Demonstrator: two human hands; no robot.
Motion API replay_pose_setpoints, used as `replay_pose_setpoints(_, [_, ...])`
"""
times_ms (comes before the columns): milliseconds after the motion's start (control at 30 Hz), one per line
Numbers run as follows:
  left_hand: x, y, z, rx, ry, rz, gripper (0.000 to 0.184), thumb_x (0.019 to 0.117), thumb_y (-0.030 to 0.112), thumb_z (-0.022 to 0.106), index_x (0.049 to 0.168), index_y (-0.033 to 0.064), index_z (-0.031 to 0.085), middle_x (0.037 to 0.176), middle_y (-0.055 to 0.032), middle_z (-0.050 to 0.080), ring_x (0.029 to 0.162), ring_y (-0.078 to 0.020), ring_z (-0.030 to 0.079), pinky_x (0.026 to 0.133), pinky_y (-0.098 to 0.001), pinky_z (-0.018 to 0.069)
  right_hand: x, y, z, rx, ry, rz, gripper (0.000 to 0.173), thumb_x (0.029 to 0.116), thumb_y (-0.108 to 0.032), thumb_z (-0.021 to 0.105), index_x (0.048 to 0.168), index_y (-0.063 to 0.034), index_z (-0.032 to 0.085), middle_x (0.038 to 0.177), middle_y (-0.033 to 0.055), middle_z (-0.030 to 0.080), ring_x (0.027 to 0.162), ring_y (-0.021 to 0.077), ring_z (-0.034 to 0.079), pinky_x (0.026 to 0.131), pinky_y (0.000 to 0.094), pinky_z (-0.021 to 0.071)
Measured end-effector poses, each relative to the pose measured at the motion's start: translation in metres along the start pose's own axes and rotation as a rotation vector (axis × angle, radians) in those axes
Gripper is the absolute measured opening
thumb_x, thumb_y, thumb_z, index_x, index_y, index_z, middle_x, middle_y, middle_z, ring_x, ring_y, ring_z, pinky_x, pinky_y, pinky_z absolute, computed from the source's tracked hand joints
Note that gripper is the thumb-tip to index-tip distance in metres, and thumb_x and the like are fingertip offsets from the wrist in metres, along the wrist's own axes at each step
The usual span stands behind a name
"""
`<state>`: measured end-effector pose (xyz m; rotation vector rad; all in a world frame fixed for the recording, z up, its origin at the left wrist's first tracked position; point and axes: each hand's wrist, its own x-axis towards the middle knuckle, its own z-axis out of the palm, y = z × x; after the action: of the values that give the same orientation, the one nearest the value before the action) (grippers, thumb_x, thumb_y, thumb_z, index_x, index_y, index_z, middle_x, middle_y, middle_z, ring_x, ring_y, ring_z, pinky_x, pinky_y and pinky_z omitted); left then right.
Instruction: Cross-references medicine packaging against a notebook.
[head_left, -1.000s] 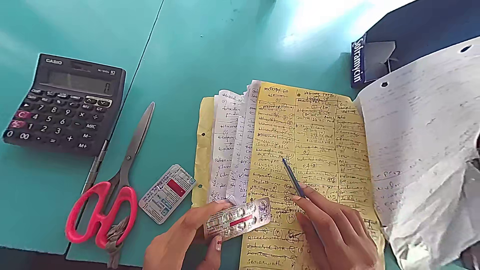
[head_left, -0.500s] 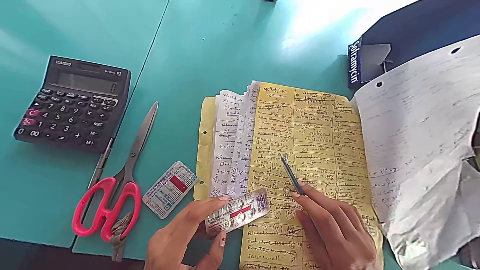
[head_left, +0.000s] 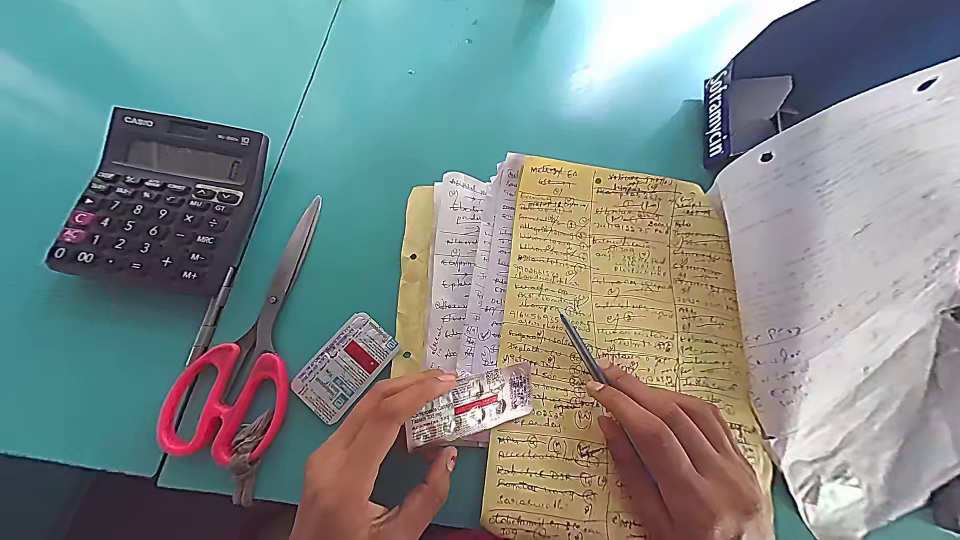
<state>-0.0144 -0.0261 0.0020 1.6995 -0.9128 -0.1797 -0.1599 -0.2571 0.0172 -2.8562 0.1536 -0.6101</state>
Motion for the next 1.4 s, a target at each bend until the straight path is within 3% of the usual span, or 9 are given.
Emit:
replay_pose_setpoints(533, [0.001, 0.001, -0.003, 0.055, -0.027, 0.01, 0.042, 0.092, 0.022, 0.071, 0.13, 0.0092, 0.061, 0.126, -0.0015, 0.064, 0.119, 0.0003, 0.058, 0.1, -0.0127, 0.048, 0.0, 0.0, -0.001, 0.007, 0.027, -0.025, 0.021, 0.1071, -0.017, 0.047, 0.121, -0.011, 0.061, 0.12, 0.0101, 0.07, 0.098, 0.0232, 0.061, 0.087, 0.0319, 0.043])
replay_pose_setpoints(767, [0.002, 0.002, -0.004, 0.06, -0.029, 0.013, 0.041, 0.0893, 0.021, 0.072, 0.127, 0.0091, 0.063, 0.121, -0.0028, 0.065, 0.117, -0.0003, 0.059, 0.099, -0.0122, 0.0479, -0.001, 0.0, -0.002, 0.01, 0.046, -0.047, 0.019, 0.1059, -0.017, 0.047, 0.115, -0.0112, 0.062, 0.116, 0.0081, 0.07, 0.1, 0.0216, 0.061, 0.09, 0.0304, 0.0422])
replay_pose_setpoints(1033, [0.001, 0.004, -0.004, -0.056, 0.078, -0.027, 0.042, 0.0904, 0.017, 0.071, 0.131, 0.0098, 0.061, 0.129, 0.0036, 0.064, 0.118, 0.0, 0.061, 0.096, -0.016, 0.0541, -0.006, 0.001, -0.006, 0.087, 0.072, -0.073, 0.022, 0.1067, -0.022, 0.045, 0.116, -0.0105, 0.061, 0.112, 0.0084, 0.07, 0.096, 0.0192, 0.062, 0.089, 0.027, 0.0446])
replay_pose_setpoints(1200, [0.001, 0.005, -0.004, -0.097, 0.205, -0.028, 0.044, 0.09, 0.021, 0.073, 0.132, 0.019, 0.059, 0.125, 0.0139, 0.065, 0.11, 0.0019, 0.063, 0.092, -0.0146, 0.0542, -0.008, 0.002, -0.008, 0.109, 0.098, -0.071, 0.021, 0.1055, -0.024, 0.047, 0.11, -0.0098, 0.062, 0.106, 0.0082, 0.071, 0.097, 0.0175, 0.065, 0.09, 0.0236, 0.0481])
replay_pose_setpoints(1400, [-0.001, 0.005, -0.003, -0.171, 0.274, -0.014, 0.042, 0.0901, 0.022, 0.074, 0.131, 0.0182, 0.063, 0.126, 0.0144, 0.066, 0.114, -0.001, 0.064, 0.096, -0.018, 0.0553, -0.009, 0.005, -0.009, 0.16, 0.105, -0.068, 0.017, 0.1041, -0.021, 0.051, 0.108, -0.0089, 0.062, 0.104, 0.0077, 0.07, 0.099, 0.014, 0.065, 0.09, 0.0194, 0.0484])
